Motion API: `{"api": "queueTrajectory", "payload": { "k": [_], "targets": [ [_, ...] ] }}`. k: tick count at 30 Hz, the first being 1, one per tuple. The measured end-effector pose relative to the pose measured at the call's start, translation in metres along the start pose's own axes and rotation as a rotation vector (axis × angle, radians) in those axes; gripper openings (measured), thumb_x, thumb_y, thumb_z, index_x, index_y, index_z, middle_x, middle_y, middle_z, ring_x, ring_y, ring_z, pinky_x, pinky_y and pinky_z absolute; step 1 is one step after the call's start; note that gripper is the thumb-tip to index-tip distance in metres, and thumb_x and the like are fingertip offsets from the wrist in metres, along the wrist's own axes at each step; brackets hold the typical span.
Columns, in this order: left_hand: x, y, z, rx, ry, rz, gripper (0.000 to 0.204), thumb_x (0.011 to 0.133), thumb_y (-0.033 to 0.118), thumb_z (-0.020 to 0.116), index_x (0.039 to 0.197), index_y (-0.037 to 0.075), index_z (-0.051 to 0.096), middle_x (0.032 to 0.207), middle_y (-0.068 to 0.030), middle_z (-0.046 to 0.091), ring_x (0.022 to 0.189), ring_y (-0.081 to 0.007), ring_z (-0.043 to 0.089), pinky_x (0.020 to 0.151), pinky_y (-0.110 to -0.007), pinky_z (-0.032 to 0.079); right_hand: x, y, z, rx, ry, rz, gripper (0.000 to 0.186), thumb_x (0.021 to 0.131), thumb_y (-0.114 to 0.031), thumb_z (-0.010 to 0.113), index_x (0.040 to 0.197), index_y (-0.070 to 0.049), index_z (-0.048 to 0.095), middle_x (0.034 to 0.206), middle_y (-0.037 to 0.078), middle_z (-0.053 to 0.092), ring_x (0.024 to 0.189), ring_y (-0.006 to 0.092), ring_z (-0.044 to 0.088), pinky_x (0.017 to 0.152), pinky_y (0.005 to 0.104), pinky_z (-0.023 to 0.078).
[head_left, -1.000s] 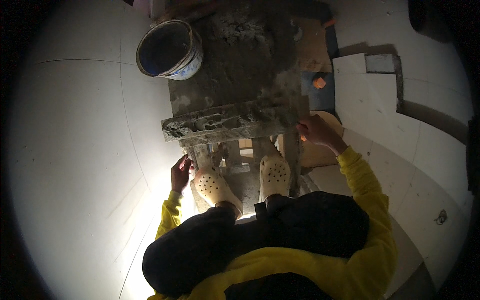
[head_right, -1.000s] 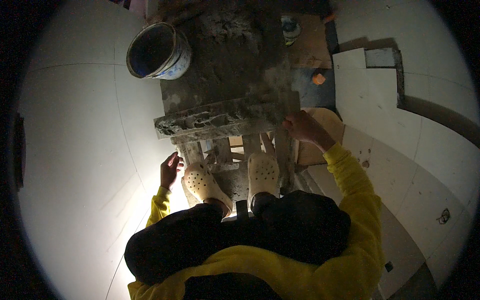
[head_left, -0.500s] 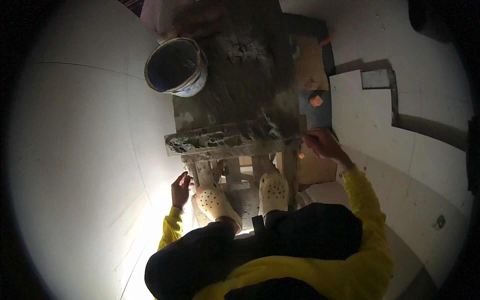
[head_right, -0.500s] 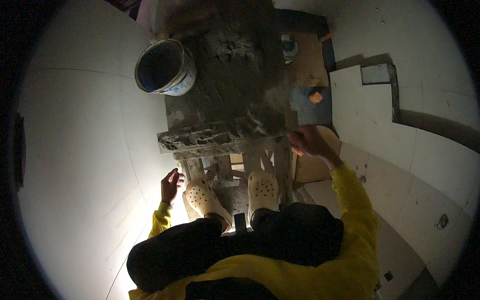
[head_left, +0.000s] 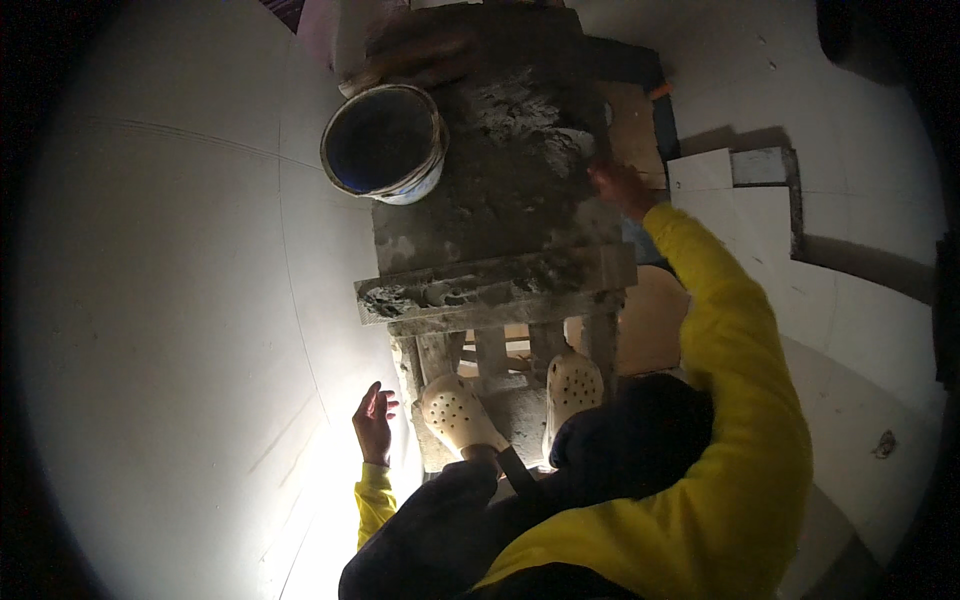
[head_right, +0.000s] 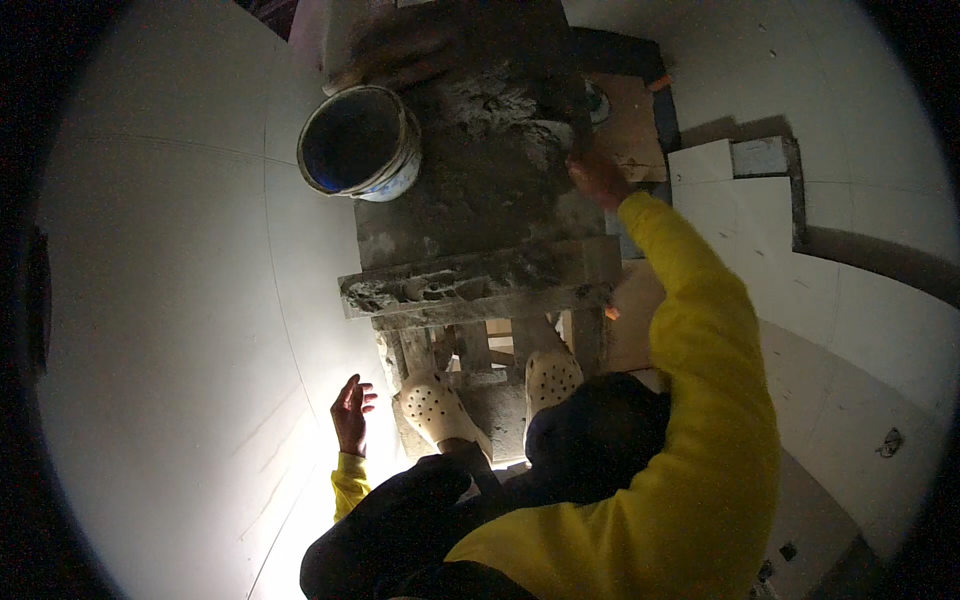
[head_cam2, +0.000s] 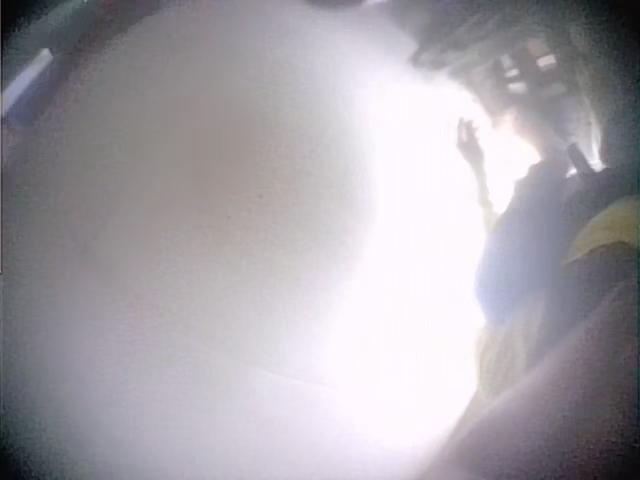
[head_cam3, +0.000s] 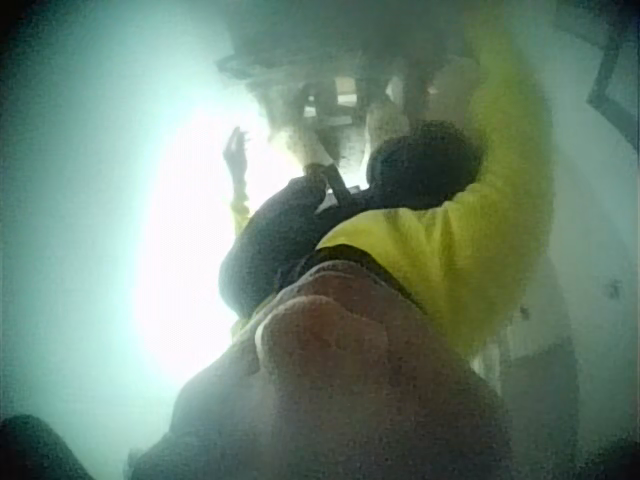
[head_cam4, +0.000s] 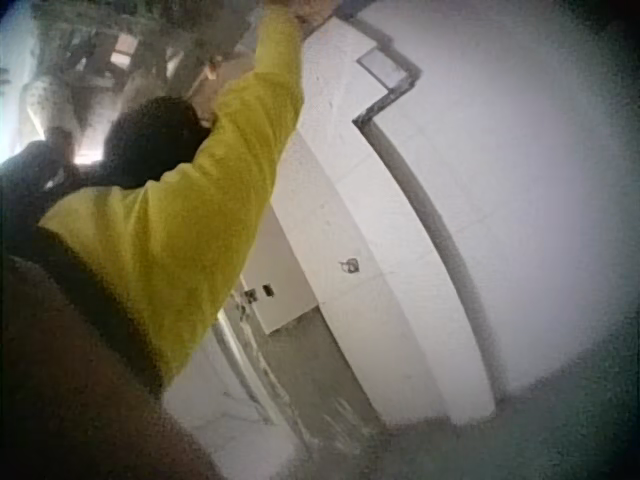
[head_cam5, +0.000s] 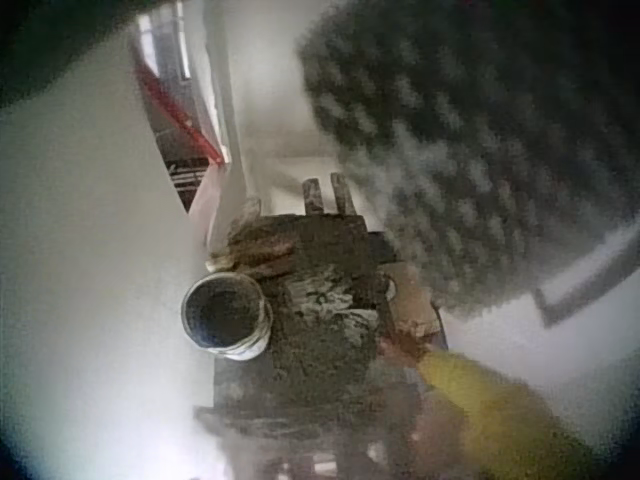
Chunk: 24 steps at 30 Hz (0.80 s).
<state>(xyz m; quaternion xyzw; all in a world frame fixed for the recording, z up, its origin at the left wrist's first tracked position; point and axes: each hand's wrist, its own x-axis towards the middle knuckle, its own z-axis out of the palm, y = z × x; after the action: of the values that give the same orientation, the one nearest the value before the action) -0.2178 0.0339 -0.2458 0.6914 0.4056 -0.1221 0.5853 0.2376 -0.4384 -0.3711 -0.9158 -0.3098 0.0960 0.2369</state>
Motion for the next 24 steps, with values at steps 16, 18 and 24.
{"api": "queueTrajectory", "payload": {
  "k": [16, 18, 24],
  "targets": [
    [0.019, 0.020, 0.016, 0.052, -0.090, 0.080, 0.045, 0.100, 0.030, 0.055, 0.134, 0.000, 0.052, 0.104, -0.0087, 0.069, 0.085, -0.0152, 0.066, 0.070, -0.027, 0.051, -0.029, -0.129, 0.022, 2.139, -0.187, 0.845, 0.024, 0.099, -0.029, 0.051, 0.100, -0.006, 0.059, 0.067, -0.001, 0.052, 0.046, 0.0049, 0.043, 0.038, 0.0230, 0.035],
    [0.021, 0.015, 0.015, 0.083, -0.083, 0.081, 0.045, 0.100, 0.029, 0.055, 0.135, 0.001, 0.052, 0.104, -0.0085, 0.069, 0.085, -0.0152, 0.066, 0.070, -0.027, 0.050, -0.039, -0.140, -0.008, 1.985, -0.165, 0.767, 0.026, 0.098, -0.031, 0.054, 0.099, -0.005, 0.059, 0.069, -0.001, 0.053, 0.045, 0.0057, 0.043, 0.037, 0.0243, 0.036],
    [0.023, 0.004, 0.031, 0.008, -0.154, 0.061, 0.046, 0.100, 0.029, 0.055, 0.137, 0.002, 0.050, 0.107, -0.0093, 0.068, 0.086, -0.0157, 0.064, 0.072, -0.028, 0.050, -0.124, -0.154, -0.084, 0.690, 0.010, 0.472, 0.024, 0.096, -0.030, 0.058, 0.099, -0.006, 0.061, 0.068, 0.004, 0.056, 0.050, 0.0149, 0.053, 0.046, 0.0322, 0.045]
  ]
}}
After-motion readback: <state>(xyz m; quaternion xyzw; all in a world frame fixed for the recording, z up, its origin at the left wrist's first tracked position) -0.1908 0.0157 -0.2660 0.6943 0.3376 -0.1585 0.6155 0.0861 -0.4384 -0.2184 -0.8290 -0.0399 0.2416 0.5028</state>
